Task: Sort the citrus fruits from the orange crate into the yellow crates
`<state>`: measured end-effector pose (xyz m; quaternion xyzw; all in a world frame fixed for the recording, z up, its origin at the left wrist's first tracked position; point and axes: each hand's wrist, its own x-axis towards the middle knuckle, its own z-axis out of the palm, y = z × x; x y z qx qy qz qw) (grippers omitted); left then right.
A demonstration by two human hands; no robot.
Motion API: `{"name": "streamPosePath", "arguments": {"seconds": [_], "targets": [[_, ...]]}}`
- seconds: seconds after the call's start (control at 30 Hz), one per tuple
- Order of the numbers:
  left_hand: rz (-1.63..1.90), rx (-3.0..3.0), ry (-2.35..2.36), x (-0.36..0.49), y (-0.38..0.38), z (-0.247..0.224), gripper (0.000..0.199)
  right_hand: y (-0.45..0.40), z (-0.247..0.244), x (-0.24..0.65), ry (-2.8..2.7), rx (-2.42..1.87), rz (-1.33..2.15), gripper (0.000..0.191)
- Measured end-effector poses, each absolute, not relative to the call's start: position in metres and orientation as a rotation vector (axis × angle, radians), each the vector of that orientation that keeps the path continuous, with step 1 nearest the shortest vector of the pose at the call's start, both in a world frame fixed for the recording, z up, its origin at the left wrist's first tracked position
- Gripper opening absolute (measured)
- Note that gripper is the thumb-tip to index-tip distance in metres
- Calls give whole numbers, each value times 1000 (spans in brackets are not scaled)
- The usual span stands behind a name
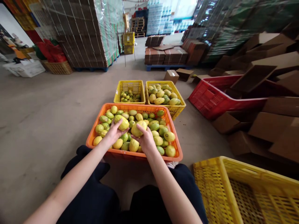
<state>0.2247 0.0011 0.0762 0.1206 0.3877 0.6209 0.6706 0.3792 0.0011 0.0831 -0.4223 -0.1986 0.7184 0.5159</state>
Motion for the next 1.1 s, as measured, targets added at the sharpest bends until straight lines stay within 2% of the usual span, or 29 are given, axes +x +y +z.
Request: {"name": "streamPosePath", "arguments": {"seconds": [0.07,0.13,0.23,0.33,0.6,0.93,1.1], "targets": [[1542,656,1044,224,-2,75,59,-2,81,380,-709,-1032,1516,51],[1625,1017,1179,221,-3,74,62,-4,79,382,-948,-1065,1286,61],[1635,1312,1232,217,-3,69,57,-4,76,385,-1202,-1068,1042,56],[1615,1399,1224,214,-1,61,55,-1,72,385,-1290,-1040,943,52],[1612,1452,1234,215,0,53,57,-1,62,378,-1151,-1109,1079,69],[1632,1415,1269,217,-2,59,55,-2,66,376,-1178,-1096,1116,67],[1557,1062,1162,218,-5,67,54,-1,71,380,-1173,-1144,1081,65]]}}
